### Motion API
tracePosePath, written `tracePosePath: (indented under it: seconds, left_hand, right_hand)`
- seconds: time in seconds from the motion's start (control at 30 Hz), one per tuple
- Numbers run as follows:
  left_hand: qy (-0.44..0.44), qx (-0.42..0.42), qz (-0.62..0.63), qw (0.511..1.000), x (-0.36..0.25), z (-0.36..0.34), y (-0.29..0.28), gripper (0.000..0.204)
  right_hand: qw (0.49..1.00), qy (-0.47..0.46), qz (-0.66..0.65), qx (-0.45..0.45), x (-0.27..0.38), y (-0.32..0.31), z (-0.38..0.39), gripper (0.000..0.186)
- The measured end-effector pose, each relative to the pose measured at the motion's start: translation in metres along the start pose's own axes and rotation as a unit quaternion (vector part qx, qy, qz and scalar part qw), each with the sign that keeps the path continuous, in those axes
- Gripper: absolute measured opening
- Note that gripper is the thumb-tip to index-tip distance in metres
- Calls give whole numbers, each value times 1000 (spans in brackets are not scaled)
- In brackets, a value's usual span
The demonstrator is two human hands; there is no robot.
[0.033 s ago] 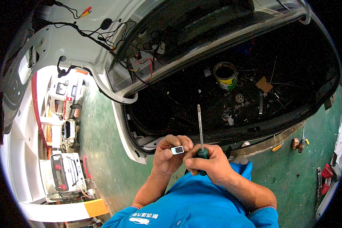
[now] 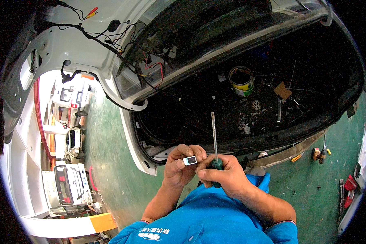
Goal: The person works on the underside of an open car trunk lid, using a screwdriver to remove and reinstall fasteners and clips. They handle wiring and small parts, occasionally reaching into the trunk to retrieve tools or components.
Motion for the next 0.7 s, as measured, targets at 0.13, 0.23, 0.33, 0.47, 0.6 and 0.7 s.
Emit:
tracePosePath:
  seconds: [0.13, 0.23, 0.33, 0.47, 0.6, 0.7]
  left_hand:
    - [-2, -2, 3, 1000, 0, 1, 0, 29]
    - [0, 0, -5, 1000, 2, 3, -3, 29]
    - [-4, -6, -16, 1000, 1, 4, 0, 29]
    - [-3, -14, -11, 1000, 2, 5, 1, 31]
    - [-5, -15, -1, 1000, 2, 7, 1, 32]
    - [-6, -18, 1, 1000, 1, 9, 1, 33]
  right_hand:
    - [1000, -2, 5, -3, -2, -1, 0, 12]
    - [1000, 2, 3, -5, -2, -1, 1, 13]
    - [1000, 7, 3, -10, -2, -1, 2, 13]
    - [1000, 6, 5, -10, -4, -1, 2, 11]
    - [1000, 8, 6, -16, -3, 0, 3, 10]
    - [1000, 5, 10, -20, -5, 0, 3, 10]
Point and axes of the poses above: each hand's wrist, its own z-axis away from the middle knuckle, its own y-axis out of the palm, x = y × z, the point moved 3 cm from there along -z, towards the middle knuckle, and after that the axes turned 9 degrees about y, right-handed, at the moved point
